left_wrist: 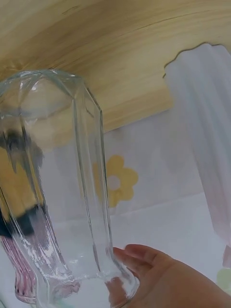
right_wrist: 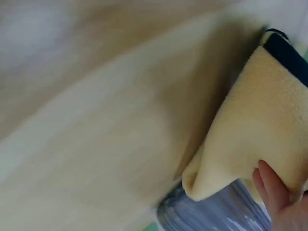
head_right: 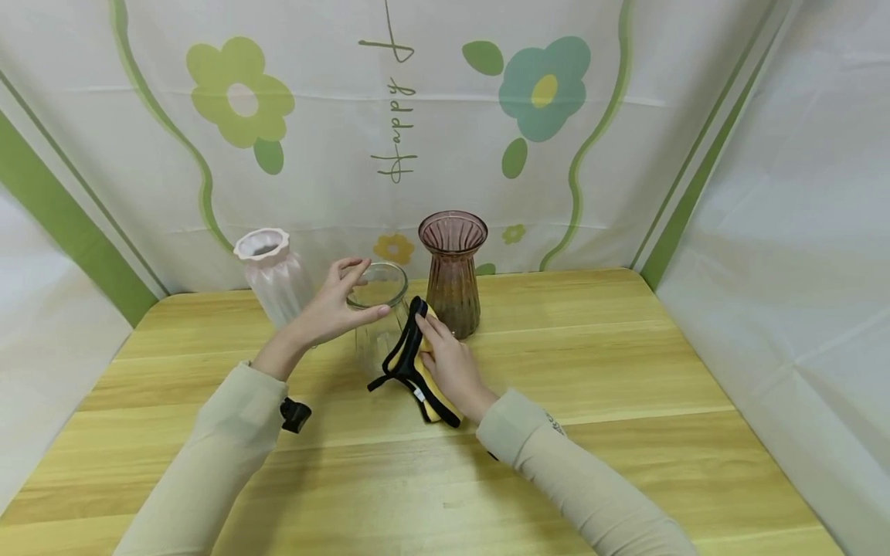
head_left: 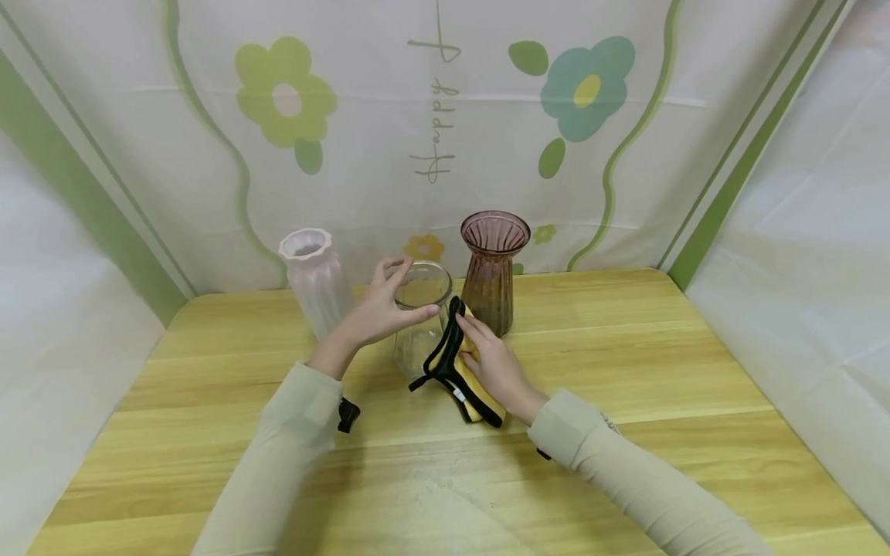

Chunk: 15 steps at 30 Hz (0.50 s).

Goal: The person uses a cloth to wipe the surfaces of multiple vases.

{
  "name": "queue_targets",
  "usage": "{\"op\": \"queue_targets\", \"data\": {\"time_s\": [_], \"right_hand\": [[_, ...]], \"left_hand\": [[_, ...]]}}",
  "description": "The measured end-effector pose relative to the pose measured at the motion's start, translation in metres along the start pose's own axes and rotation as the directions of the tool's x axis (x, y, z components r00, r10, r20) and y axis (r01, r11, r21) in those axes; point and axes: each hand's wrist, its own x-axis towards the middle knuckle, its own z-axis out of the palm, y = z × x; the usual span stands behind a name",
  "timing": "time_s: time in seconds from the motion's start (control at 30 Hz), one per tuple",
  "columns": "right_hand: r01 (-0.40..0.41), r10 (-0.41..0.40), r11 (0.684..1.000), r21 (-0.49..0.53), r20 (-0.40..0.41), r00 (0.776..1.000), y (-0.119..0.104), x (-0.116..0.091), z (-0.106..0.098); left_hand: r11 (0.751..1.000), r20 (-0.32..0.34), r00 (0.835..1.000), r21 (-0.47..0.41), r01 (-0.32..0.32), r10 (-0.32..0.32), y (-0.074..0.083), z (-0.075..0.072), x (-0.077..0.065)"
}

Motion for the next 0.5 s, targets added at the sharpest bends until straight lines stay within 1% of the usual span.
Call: {"op": "queue_targets", "data": {"time_s": [0.1,0.2,0.33,0.4,0.5], "right_hand": [[-0.018,0.018,1.000,-0.017,0.034,0.999,0.0042,-0.0026,0.0018],[-0.016,0.017,1.000,-0.022,0.041,0.999,0.0052,-0.0033,0.0017],[0.005,-0.005,1.000,-0.008,0.020,1.000,0.0027,-0.0013,-0.0006],[0.013,-0.013,1.000,0.004,0.007,1.000,0.0007,0.0012,-0.0027],[0.031,-0.031,0.999,0.021,-0.021,0.999,-0.0035,0.0065,-0.0070]], "left_hand": [[0.999,-0.029,0.999,0.051,-0.012,0.013,0.0009,0.0006,0.0000],[0.990,-0.060,0.997,0.137,-0.032,0.040,0.0028,-0.0001,-0.0011],[0.966,-0.084,0.994,0.252,-0.048,0.071,0.0059,-0.0029,-0.0031],[0.957,-0.084,0.993,0.285,-0.051,0.078,0.0070,-0.0040,-0.0037],[0.949,-0.080,0.993,0.310,-0.062,0.092,0.0077,-0.0048,-0.0041]]}}
